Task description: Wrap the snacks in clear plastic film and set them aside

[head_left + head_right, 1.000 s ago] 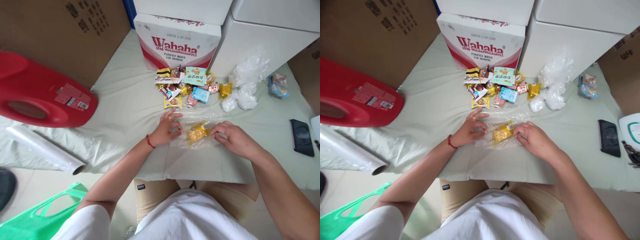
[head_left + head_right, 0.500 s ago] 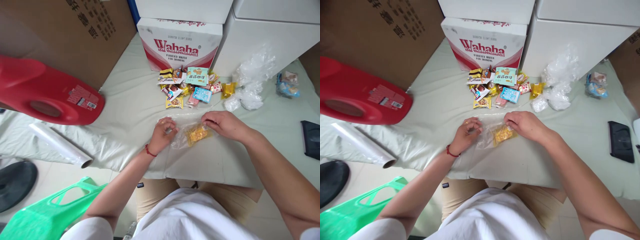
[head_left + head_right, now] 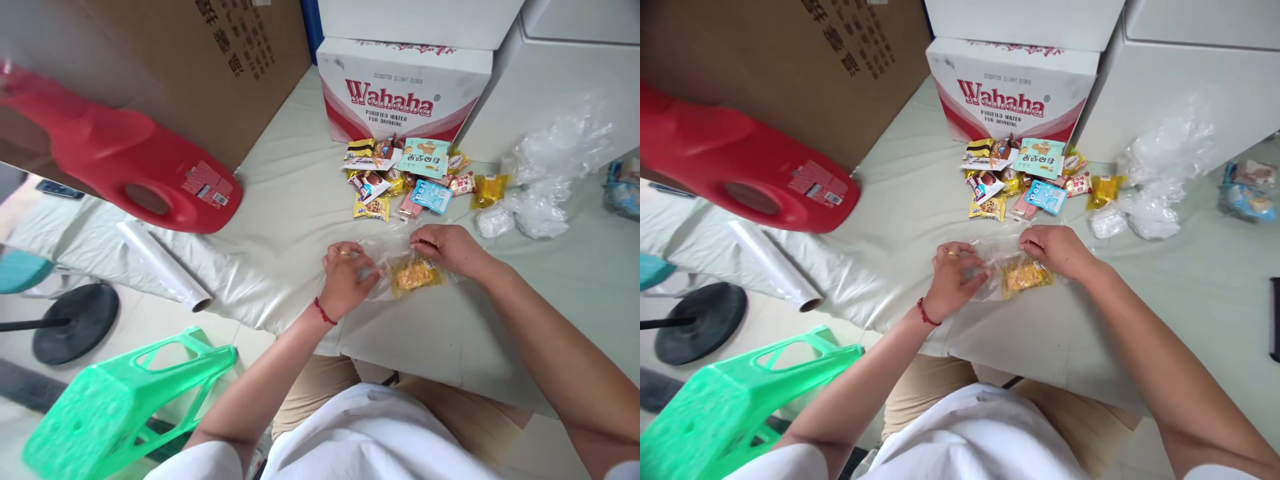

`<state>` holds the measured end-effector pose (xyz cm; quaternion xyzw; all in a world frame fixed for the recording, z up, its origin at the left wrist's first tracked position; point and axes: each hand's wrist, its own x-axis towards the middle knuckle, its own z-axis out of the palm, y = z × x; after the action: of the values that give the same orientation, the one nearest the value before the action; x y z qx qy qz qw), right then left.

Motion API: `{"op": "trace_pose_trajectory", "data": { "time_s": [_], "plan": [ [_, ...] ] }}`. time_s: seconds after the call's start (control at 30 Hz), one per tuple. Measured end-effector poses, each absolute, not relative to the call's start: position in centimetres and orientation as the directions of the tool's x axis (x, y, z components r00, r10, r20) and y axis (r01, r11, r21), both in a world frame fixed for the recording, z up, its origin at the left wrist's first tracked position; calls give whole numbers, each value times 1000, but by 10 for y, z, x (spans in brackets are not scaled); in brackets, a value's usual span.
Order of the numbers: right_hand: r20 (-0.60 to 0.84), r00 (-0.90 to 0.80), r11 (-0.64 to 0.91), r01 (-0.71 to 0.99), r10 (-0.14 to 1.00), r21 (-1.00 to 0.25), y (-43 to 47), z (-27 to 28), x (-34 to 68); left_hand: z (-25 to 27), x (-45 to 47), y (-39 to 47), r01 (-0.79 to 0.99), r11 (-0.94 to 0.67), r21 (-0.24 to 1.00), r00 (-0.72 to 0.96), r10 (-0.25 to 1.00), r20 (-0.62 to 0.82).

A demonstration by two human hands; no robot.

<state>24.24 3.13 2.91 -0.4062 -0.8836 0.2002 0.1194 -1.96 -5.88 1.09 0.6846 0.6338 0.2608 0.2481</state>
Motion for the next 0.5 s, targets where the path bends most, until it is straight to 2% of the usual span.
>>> {"op": "trace_pose_trajectory", "data": {
  "time_s": [0.17,0.3,0.4,0.5],
  "plan": [
    [62,-623,552,638,780,-536,33,27,247,2,-33,-58,624,-83,777,-41,989,139],
    [51,-622,547,643,781,-536,36,26,243,0,-51,-62,677,63,733,-216,969,117],
    [2,-608,544,708,794,-450,36,22,238,14,-51,-74,754,76,652,-360,878,315],
    [-34,-583,535,765,812,-359,33,20,236,39,-34,-93,836,-65,545,-306,769,561]
  ]
}}
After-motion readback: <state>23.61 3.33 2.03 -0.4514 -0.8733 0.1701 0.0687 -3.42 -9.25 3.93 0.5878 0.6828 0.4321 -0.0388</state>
